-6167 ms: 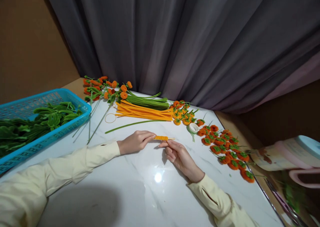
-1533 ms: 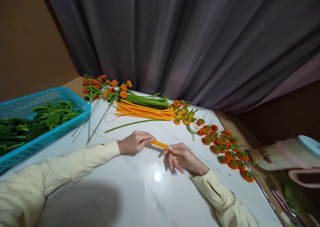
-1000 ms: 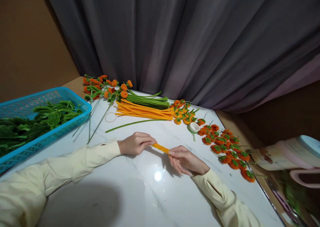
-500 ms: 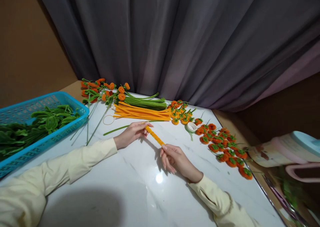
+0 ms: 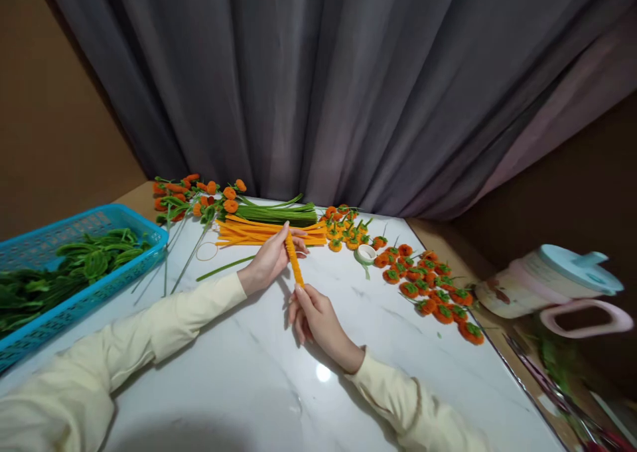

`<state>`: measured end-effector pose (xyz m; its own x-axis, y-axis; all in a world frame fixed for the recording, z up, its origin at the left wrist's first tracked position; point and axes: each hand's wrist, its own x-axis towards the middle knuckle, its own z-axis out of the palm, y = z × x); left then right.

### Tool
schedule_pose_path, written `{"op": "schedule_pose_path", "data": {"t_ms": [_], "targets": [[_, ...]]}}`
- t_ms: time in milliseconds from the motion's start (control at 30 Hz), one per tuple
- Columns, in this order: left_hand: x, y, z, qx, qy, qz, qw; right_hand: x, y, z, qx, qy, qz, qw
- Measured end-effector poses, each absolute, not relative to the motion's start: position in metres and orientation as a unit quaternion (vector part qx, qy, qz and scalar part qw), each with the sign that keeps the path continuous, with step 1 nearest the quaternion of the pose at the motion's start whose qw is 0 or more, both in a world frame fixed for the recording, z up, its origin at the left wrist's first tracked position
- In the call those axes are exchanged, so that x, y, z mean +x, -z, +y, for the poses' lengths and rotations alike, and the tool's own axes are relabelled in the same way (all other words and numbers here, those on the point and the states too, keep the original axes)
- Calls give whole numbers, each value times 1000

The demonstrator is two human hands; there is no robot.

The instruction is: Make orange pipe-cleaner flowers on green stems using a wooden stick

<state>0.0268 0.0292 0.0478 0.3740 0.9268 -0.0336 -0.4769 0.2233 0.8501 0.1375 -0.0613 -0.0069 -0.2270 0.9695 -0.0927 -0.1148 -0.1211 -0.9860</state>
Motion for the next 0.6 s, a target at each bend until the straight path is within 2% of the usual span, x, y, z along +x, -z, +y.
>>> {"op": "schedule_pose_path", "data": {"t_ms": [200, 433, 600], "targets": [[52, -52, 33, 440, -469, 250, 724, 132, 11, -58, -423, -595, -469, 497], [65, -39, 27, 497, -465, 274, 680, 136, 16, -59, -415, -584, -479, 508], [60, -52, 30, 534, -436, 250, 680, 137, 15, -57, -394, -600, -480, 505]]}}
